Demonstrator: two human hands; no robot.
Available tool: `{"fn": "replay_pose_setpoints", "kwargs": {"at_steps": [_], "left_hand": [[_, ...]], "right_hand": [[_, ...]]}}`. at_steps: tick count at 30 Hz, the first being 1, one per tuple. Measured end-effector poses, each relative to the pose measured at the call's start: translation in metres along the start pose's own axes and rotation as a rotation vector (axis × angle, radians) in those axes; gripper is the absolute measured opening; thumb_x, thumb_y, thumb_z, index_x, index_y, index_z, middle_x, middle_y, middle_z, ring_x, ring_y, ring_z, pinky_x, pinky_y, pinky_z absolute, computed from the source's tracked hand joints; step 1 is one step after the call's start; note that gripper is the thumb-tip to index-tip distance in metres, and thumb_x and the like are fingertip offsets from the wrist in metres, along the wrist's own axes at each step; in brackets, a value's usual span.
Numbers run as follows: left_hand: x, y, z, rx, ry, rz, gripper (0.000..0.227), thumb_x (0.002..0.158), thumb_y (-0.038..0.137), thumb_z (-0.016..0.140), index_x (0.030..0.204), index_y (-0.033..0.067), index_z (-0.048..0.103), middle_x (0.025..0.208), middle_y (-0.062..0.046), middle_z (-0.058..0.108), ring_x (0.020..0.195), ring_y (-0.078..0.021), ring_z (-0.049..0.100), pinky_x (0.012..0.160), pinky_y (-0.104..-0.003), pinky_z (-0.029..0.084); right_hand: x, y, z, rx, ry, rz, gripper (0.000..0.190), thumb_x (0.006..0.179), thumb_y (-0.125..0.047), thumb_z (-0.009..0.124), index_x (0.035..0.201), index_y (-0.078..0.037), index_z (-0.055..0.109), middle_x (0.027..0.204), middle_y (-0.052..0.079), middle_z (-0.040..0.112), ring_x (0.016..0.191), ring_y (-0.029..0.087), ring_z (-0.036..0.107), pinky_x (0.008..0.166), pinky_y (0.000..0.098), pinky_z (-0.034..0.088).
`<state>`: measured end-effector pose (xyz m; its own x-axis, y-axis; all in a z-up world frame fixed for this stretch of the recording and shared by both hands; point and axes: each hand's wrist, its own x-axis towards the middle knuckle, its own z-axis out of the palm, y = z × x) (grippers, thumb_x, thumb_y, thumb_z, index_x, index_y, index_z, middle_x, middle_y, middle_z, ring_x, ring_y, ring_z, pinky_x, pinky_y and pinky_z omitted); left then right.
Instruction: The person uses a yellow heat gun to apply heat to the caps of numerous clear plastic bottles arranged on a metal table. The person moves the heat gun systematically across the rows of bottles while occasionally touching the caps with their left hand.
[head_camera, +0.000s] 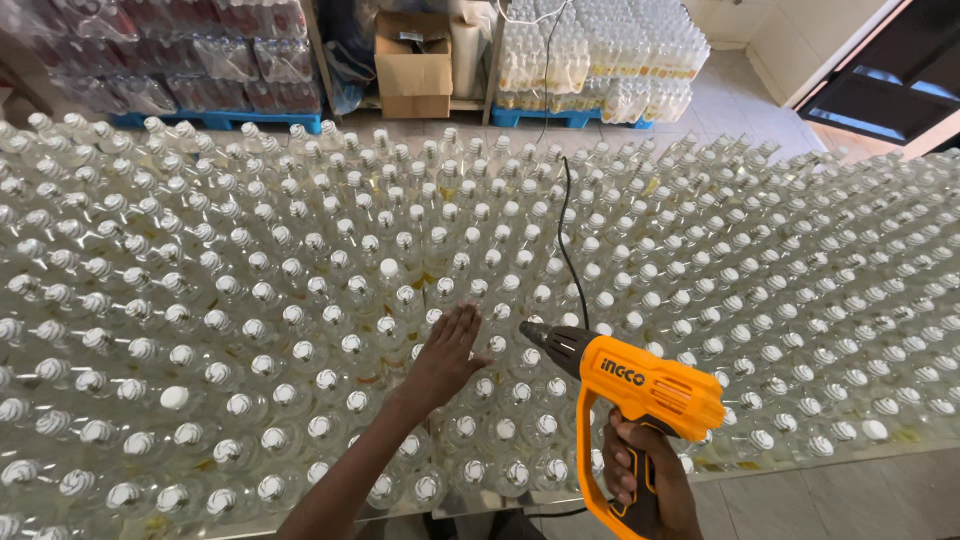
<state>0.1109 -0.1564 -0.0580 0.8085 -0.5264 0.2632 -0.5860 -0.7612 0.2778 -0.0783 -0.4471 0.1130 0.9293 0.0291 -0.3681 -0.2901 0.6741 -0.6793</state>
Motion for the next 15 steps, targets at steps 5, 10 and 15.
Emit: {"fn": "replay_pose_setpoints", "kwargs": {"at_steps": [5, 10, 15], "left_hand": [[-0.005, 0.0, -0.019, 0.13, 0.01, 0.038, 0.094, 0.112, 0.069, 0.024, 0.175, 0.0035, 0.001, 0.184, -0.018, -0.003, 0.171, -0.0297, -0.004, 0.139, -0.045, 0.001], [0.002, 0.033, -0.084, -0.099, 0.271, -0.191, 0.085, 0.114, 0.061, 0.022, 0.173, 0.0123, -0.016, 0.176, -0.015, -0.033, 0.166, -0.0288, -0.026, 0.135, -0.05, -0.017], [0.009, 0.045, -0.127, -0.397, 0.54, -0.287, 0.067, 0.12, 0.035, 0.036, 0.176, 0.0185, 0.004, 0.185, -0.013, -0.001, 0.173, -0.0364, 0.001, 0.138, -0.063, 0.018]], "right_hand": [[0.012, 0.01, -0.025, 0.104, -0.113, 0.004, 0.015, 0.111, -0.011, 0.053, 0.119, 0.001, 0.057, 0.076, 0.011, 0.049, 0.047, 0.018, 0.046, 0.036, 0.0359, 0.047], [0.028, 0.008, -0.006, 0.057, -0.028, 0.033, 0.012, 0.103, -0.007, 0.06, 0.11, 0.001, 0.058, 0.069, 0.006, 0.043, 0.042, 0.012, 0.04, 0.033, 0.0288, 0.036], [0.042, 0.008, -0.002, -0.009, -0.036, 0.021, 0.013, 0.102, -0.009, 0.063, 0.108, 0.001, 0.057, 0.07, 0.008, 0.046, 0.042, 0.014, 0.042, 0.033, 0.0308, 0.039]]}}
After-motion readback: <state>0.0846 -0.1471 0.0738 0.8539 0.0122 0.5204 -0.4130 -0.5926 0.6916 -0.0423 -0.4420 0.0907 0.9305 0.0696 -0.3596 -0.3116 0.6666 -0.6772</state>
